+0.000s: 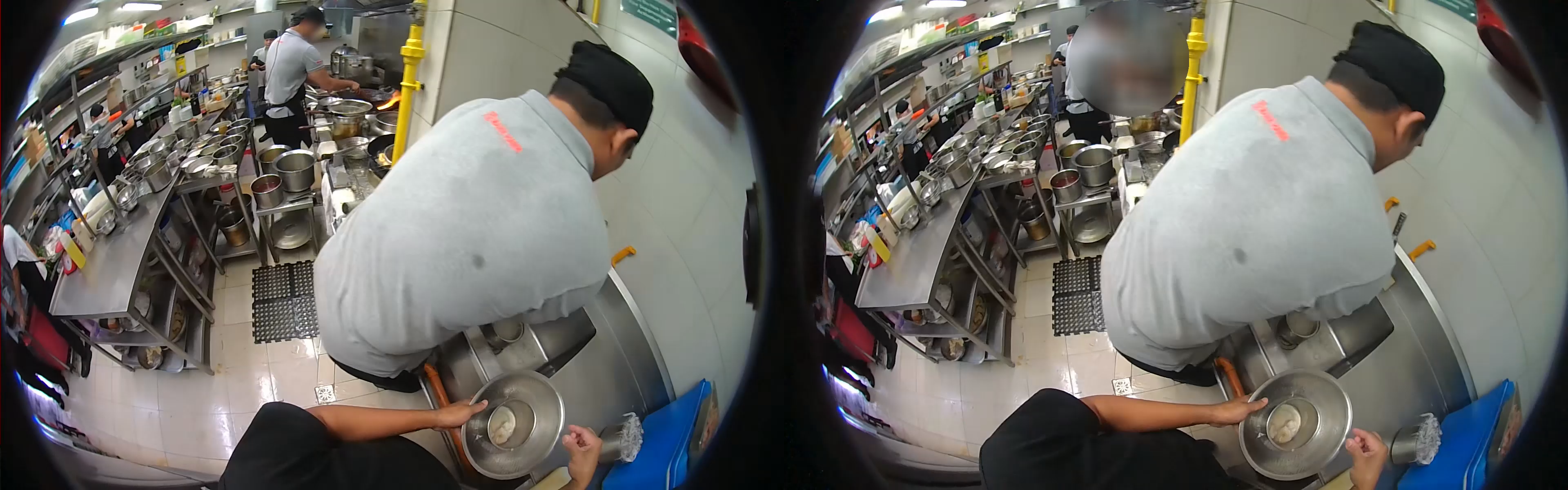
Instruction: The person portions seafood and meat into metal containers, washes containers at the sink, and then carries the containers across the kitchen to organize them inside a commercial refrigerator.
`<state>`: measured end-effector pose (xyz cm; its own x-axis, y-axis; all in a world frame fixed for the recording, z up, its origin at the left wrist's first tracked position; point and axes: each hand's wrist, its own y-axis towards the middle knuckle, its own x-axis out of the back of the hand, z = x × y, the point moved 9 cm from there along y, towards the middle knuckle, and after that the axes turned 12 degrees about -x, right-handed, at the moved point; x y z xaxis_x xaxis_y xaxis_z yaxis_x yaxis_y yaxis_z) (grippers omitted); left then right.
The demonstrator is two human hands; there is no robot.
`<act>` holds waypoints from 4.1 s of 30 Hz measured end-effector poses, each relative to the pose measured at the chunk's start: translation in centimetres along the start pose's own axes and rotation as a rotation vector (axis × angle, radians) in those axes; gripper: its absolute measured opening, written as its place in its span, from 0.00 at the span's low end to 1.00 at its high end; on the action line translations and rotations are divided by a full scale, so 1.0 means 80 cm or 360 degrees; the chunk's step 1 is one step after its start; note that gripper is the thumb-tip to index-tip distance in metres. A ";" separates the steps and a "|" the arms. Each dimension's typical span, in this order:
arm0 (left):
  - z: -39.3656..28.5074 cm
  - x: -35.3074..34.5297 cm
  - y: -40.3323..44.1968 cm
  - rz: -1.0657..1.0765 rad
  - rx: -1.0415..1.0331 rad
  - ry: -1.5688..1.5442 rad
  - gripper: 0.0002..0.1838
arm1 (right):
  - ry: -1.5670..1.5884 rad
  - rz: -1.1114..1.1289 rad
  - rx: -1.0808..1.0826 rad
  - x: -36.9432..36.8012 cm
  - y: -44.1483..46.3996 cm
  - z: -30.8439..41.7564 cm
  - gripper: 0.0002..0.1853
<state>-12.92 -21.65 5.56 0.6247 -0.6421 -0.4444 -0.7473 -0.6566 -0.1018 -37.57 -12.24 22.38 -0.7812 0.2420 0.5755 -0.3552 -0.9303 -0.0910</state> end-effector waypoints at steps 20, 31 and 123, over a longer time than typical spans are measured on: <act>0.040 0.086 -0.108 -0.0048 0.0082 -0.0075 0.31 | -0.0025 0.0235 0.0039 -0.167 -0.019 0.108 0.28; 0.028 0.057 -0.101 -0.0114 0.0163 -0.0090 0.30 | 0.0325 -0.0395 -0.0147 -0.097 -0.048 0.049 0.05; -0.099 0.229 0.563 -0.0813 -0.0264 0.0185 0.27 | -0.0008 0.0734 -0.0834 -0.234 0.715 -0.127 0.16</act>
<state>-33.29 -66.13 -0.10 0.9266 -0.2586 -0.2731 -0.3026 -0.9438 -0.1331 -48.50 -67.21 -1.85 -0.9099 -0.1482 0.3875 -0.1898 -0.6819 -0.7064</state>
